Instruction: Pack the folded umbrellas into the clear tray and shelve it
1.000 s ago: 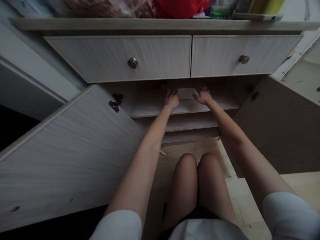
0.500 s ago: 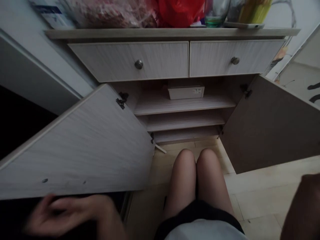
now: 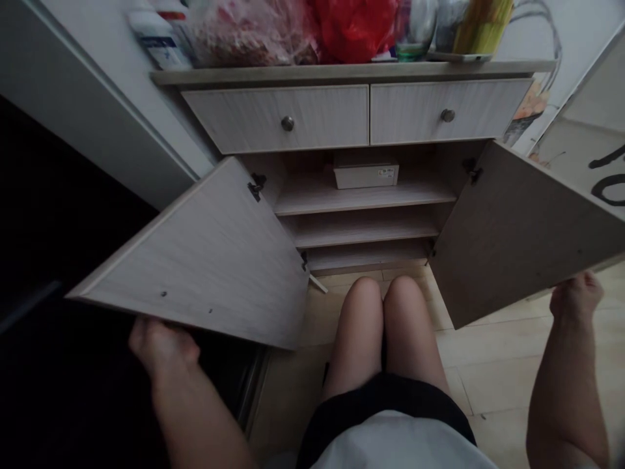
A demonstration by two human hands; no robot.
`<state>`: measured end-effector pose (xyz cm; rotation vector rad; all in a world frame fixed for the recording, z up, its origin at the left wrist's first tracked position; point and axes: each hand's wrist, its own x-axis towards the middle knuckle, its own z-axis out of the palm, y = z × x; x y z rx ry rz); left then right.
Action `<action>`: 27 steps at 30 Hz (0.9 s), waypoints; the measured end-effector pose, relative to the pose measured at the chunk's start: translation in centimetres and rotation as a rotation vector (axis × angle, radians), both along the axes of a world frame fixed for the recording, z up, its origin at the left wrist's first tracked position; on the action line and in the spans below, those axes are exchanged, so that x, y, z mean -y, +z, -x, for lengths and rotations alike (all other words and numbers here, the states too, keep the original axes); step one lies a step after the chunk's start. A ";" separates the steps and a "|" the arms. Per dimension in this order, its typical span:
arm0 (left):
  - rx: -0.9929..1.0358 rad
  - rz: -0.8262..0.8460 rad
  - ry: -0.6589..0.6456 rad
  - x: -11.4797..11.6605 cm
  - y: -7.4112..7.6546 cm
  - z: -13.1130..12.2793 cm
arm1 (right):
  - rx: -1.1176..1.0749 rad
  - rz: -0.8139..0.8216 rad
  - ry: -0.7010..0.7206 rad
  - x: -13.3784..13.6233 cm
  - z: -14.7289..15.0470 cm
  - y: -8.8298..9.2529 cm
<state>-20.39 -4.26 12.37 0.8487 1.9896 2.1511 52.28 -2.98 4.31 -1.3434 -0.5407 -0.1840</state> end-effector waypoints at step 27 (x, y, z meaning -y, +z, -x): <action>-0.618 0.080 -0.425 -8.2 -3.1 -18.0 | 0.572 0.380 0.443 -9.2 25.1 3.3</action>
